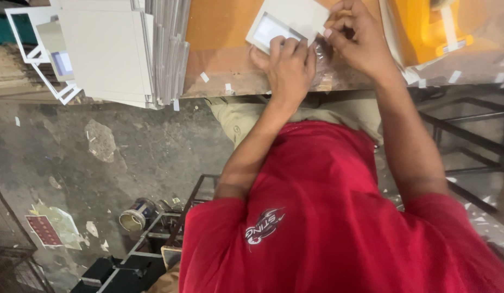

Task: The person assembles white rectangular frames by hand, aligning pieces and securing them with tape. They repeatedly pick up frames, apply tape to edges, and place completed units into a stack on the table.

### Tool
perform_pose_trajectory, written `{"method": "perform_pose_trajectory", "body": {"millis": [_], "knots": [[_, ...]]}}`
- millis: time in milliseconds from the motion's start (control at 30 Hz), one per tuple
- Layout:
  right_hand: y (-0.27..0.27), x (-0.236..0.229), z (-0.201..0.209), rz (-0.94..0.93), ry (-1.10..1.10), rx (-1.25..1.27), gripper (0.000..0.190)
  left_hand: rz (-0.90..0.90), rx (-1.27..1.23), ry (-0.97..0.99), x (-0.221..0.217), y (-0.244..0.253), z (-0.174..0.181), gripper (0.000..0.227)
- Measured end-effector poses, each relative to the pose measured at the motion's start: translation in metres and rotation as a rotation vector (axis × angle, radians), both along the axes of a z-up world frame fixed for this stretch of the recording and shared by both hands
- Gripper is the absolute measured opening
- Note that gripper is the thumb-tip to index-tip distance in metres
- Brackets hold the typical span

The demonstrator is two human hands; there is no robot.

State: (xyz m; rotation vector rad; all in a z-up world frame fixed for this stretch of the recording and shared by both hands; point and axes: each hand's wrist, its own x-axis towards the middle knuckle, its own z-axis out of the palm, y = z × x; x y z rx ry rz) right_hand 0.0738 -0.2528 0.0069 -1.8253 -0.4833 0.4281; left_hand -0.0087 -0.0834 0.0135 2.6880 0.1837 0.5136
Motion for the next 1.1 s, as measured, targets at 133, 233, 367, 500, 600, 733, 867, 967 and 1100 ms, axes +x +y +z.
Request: {"method": "perform_pose_trajectory", "body": {"millis": [133, 233, 367, 500, 600, 733, 867, 967, 1100], "knots": [[0.002, 0.0, -0.016, -0.005, 0.026, -0.019, 0.036, -0.063, 0.106, -0.098, -0.004, 0.006, -0.009, 0.02], [0.008, -0.001, -0.029, 0.017, 0.03, 0.146, 0.034, -0.085, 0.139, -0.148, -0.005, 0.008, -0.014, 0.02], [0.009, -0.002, -0.037, -0.025, 0.037, 0.098, 0.038, -0.108, 0.129, -0.141, -0.006, 0.01, -0.018, 0.02], [0.009, -0.003, -0.037, -0.04, 0.023, 0.082, 0.038, -0.113, 0.116, -0.127, -0.006, 0.011, -0.018, 0.019], [0.011, -0.002, -0.037, -0.048, 0.014, 0.071, 0.039, -0.106, 0.104, -0.12, -0.006, 0.011, -0.016, 0.017], [0.013, 0.001, -0.04, -0.058, 0.016, 0.063, 0.042, -0.107, 0.1, -0.126, -0.006, 0.011, -0.015, 0.015], [0.012, 0.001, -0.042, -0.058, 0.034, 0.031, 0.043, -0.115, 0.081, -0.129, -0.006, 0.012, -0.015, 0.016], [0.013, 0.003, -0.044, -0.048, 0.033, 0.038, 0.042, -0.117, 0.075, -0.131, -0.006, 0.013, -0.018, 0.016], [0.017, 0.007, -0.048, -0.078, 0.048, -0.037, 0.041, -0.13, 0.048, -0.099, -0.007, 0.013, -0.023, 0.014]]}}
